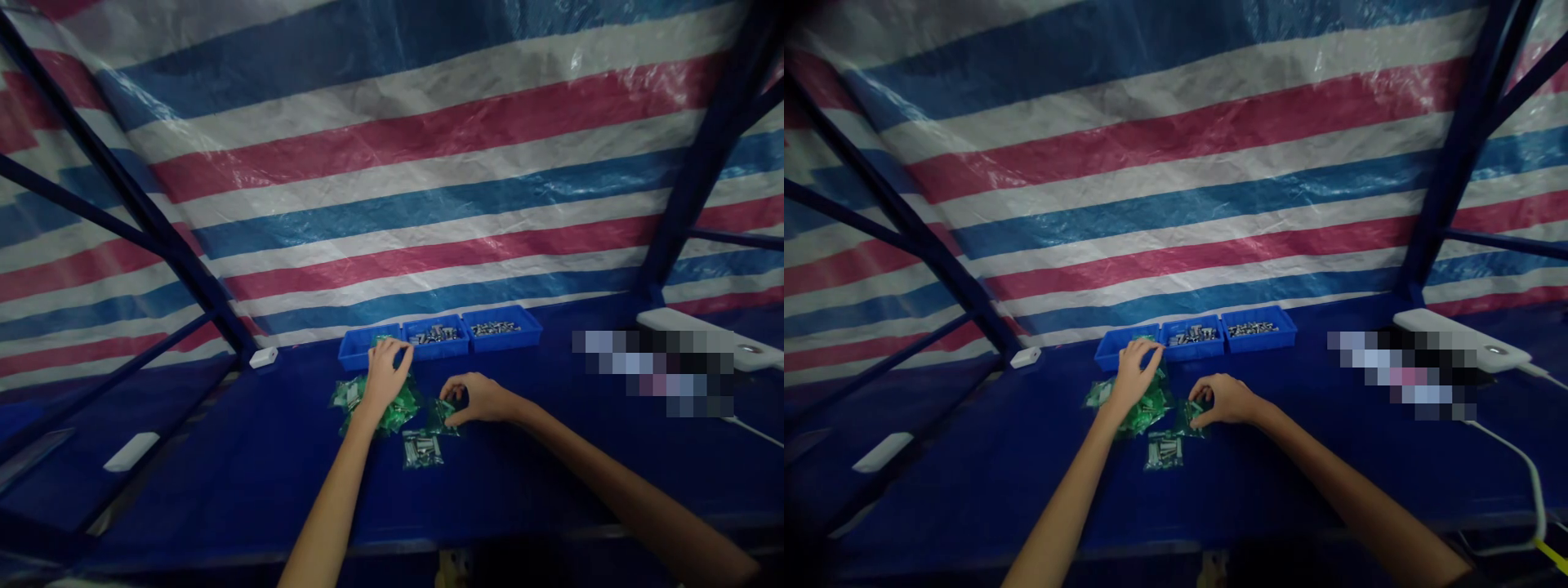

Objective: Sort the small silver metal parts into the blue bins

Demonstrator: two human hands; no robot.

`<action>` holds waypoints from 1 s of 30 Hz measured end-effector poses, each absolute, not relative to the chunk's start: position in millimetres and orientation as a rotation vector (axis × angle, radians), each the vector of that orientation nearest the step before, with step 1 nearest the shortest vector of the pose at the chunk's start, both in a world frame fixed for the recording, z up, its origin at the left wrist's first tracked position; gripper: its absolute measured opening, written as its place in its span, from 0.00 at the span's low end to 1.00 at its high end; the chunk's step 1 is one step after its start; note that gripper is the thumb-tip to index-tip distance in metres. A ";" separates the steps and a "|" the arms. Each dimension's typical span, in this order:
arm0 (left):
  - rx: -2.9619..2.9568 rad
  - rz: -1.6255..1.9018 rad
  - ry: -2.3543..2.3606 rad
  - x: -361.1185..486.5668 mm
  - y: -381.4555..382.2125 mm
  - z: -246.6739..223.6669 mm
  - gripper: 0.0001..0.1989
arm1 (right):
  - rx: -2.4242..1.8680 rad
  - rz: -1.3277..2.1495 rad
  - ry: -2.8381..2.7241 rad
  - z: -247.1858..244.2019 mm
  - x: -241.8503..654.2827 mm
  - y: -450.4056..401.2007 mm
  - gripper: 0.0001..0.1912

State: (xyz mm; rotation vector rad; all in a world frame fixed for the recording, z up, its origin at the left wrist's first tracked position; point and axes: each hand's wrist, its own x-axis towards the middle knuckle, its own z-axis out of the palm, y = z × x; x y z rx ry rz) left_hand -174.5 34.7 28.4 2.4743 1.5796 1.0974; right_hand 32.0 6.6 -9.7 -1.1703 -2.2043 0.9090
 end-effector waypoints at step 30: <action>2.119 1.187 0.982 -146.0 18.6 24.8 0.10 | -0.907 0.627 -1.611 3.2 36.7 13.7 0.04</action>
